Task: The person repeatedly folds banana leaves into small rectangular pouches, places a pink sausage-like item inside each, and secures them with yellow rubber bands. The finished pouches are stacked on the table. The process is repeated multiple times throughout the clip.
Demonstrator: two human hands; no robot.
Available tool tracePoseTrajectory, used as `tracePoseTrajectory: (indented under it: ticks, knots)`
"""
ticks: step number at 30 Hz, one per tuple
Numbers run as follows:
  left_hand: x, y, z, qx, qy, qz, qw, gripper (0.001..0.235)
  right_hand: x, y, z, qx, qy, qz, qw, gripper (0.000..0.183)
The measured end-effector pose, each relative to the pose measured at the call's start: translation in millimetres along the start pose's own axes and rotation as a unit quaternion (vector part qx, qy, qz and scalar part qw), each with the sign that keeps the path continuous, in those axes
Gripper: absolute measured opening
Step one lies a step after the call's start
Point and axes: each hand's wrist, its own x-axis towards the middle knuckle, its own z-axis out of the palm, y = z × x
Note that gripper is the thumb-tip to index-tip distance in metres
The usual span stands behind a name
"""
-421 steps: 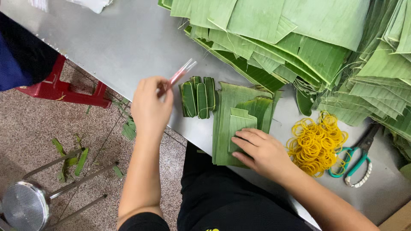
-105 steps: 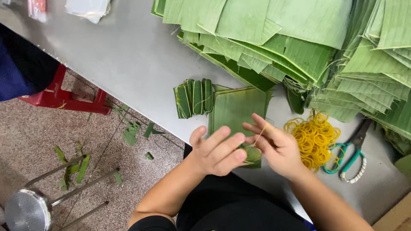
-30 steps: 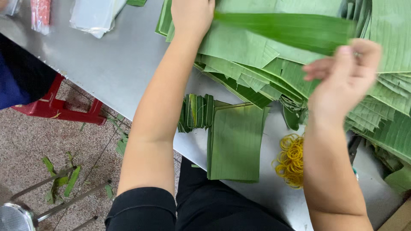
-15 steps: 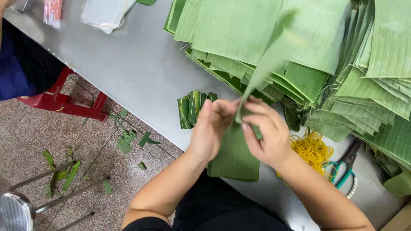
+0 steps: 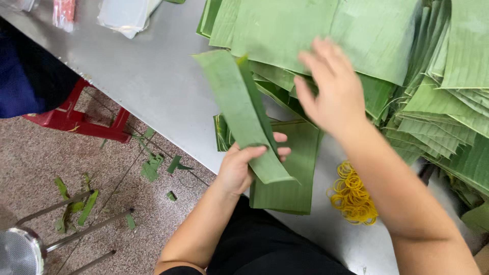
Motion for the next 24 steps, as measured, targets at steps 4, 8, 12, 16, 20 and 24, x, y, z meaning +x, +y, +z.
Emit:
tracePoseTrajectory:
  ticks: [4,8,12,16,20,24]
  knots:
    - [-5.4,-5.2,-3.2,-0.017,-0.004,-0.006,1.000,0.051,20.4,18.6,18.1,-0.113,-0.055,-0.010,0.992,0.042]
    - [0.3,-5.1,-13.2,-0.035,0.003,0.076,0.997,0.055,13.7,29.4,21.4,-0.121,-0.081,-0.034,0.989,0.015]
    - [5.7,0.8,-13.8,-0.033,0.063,0.067,0.995,0.051,-0.2,35.7,8.9,-0.022,-0.025,0.076,0.997,0.007]
    - [12.4,7.6,-5.5,-0.021,0.067,0.053,0.996,0.050,-35.2,24.7,-20.9,0.081,0.110,0.152,0.979,0.012]
    - [22.1,13.4,5.2,-0.055,0.004,0.058,0.997,0.061,-72.1,9.5,-39.0,0.030,0.161,0.045,0.985,0.016]
    - [20.9,18.5,14.1,-0.057,-0.050,0.122,0.990,0.081,-96.3,-2.6,-42.9,0.084,0.108,-0.068,0.988,0.014]
